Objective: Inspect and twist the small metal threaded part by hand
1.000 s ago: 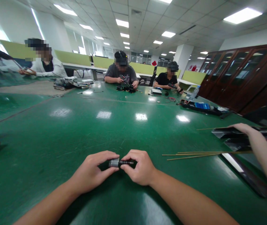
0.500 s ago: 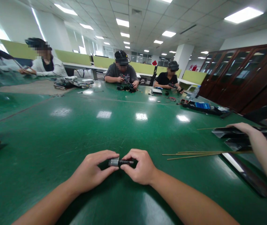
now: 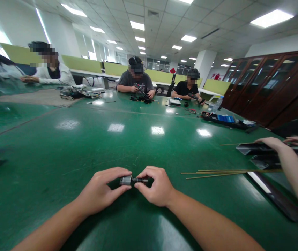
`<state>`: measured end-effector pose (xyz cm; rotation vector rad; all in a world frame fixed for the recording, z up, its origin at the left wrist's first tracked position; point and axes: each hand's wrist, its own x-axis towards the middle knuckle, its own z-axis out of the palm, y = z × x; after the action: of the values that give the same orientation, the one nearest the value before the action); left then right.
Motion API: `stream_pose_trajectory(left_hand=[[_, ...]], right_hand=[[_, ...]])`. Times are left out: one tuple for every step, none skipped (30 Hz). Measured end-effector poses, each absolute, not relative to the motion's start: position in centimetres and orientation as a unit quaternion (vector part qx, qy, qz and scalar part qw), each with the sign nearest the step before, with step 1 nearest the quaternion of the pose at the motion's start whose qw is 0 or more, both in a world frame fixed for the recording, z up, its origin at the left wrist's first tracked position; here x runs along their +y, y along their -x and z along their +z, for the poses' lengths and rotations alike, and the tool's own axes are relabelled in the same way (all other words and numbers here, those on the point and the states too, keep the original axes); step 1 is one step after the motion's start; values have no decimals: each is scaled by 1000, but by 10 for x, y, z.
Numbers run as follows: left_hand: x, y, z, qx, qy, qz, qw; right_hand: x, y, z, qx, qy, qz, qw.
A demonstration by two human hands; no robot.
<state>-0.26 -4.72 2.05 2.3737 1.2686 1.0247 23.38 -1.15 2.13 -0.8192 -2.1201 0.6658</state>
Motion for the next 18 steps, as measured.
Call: stream_pose_trajectory(left_hand=[[-47,3,20,437,-817,352,130],[-47,3,20,438,-817,352,128],[-46,3,20,440,-817,352,126],[-46,4,19,441,-816,352,123],[-46,4,18,442,-816,351,121],[-45,5,18,442,-817,351,120],[-45,5,17,442,-817,351,119],[-44,6,16,443,-816,351,118],[-44,6,16,443,-816,352,117],[-43,7,15,445,-815,352,117],[-42,8,15,448,-814,350,118],[-42,8,14,451,-813,349,119],[-41,9,14,454,-812,347,119],[-40,10,14,456,-812,345,119],[-40,10,14,457,-812,344,118],[-39,11,14,457,-813,343,117],[-39,11,14,455,-813,343,116],[-39,12,14,454,-814,344,113]], right_hand=[[-11,-234,21,-829,321,260,378],[-11,-233,21,-829,322,259,377],[-11,-233,21,-829,323,258,377],[-11,-233,21,-829,323,258,376],[-10,-232,20,-829,323,258,375],[-9,-232,20,-830,323,258,375],[-8,-231,19,-830,323,258,375],[-7,-230,18,-829,324,257,375],[-6,-230,17,-829,325,257,376],[-5,-229,17,-829,326,256,376],[-4,-229,16,-828,327,255,377],[-3,-228,15,-827,328,255,379],[-2,-228,15,-826,328,255,381],[-1,-228,15,-825,329,256,382],[0,-227,15,-824,329,258,383],[0,-227,15,-823,328,260,383],[0,-227,15,-823,327,263,383],[0,-227,15,-822,327,265,383]])
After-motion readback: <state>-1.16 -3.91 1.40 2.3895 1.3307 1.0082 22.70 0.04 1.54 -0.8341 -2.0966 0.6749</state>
